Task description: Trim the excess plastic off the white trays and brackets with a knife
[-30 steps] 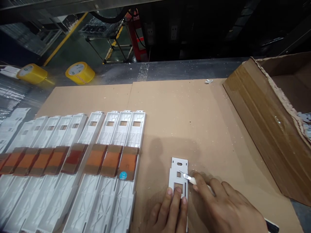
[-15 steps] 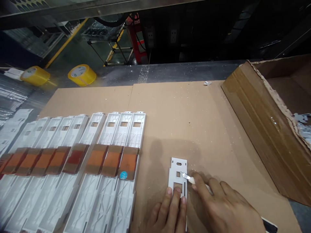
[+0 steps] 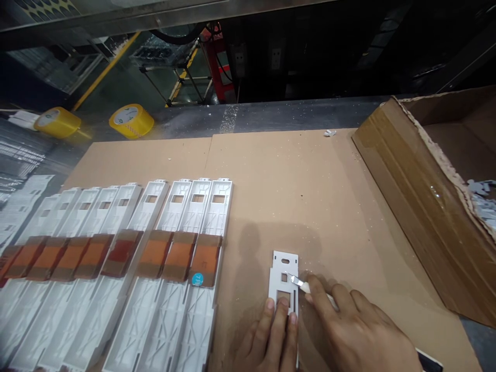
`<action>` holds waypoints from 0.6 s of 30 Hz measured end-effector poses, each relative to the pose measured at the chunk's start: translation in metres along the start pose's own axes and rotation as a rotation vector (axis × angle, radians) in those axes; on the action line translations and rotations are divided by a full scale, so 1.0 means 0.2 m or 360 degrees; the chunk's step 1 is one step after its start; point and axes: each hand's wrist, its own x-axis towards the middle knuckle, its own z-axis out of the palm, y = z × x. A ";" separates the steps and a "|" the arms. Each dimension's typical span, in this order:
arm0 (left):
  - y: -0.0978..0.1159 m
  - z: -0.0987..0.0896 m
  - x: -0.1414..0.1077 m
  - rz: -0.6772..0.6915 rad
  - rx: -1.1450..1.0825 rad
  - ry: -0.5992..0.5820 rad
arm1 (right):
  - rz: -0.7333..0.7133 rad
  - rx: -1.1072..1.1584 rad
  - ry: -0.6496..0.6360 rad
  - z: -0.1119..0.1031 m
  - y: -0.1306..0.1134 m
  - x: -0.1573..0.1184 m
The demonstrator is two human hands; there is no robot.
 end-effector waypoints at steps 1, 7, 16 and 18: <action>0.00 0.00 0.00 0.0006 -0.0005 -0.0011 | -0.0074 -0.0064 -0.0017 0.00 0.00 0.00; 0.00 -0.01 0.00 0.0033 -0.0002 -0.0020 | -0.0233 -0.0159 -0.0028 -0.02 0.03 0.03; 0.01 0.00 0.00 -0.0005 0.0003 -0.0002 | -0.0502 -0.0058 0.0075 -0.09 0.12 0.23; 0.01 0.00 0.00 -0.0016 0.0004 0.0017 | -0.0398 0.0050 0.0075 -0.10 0.12 0.27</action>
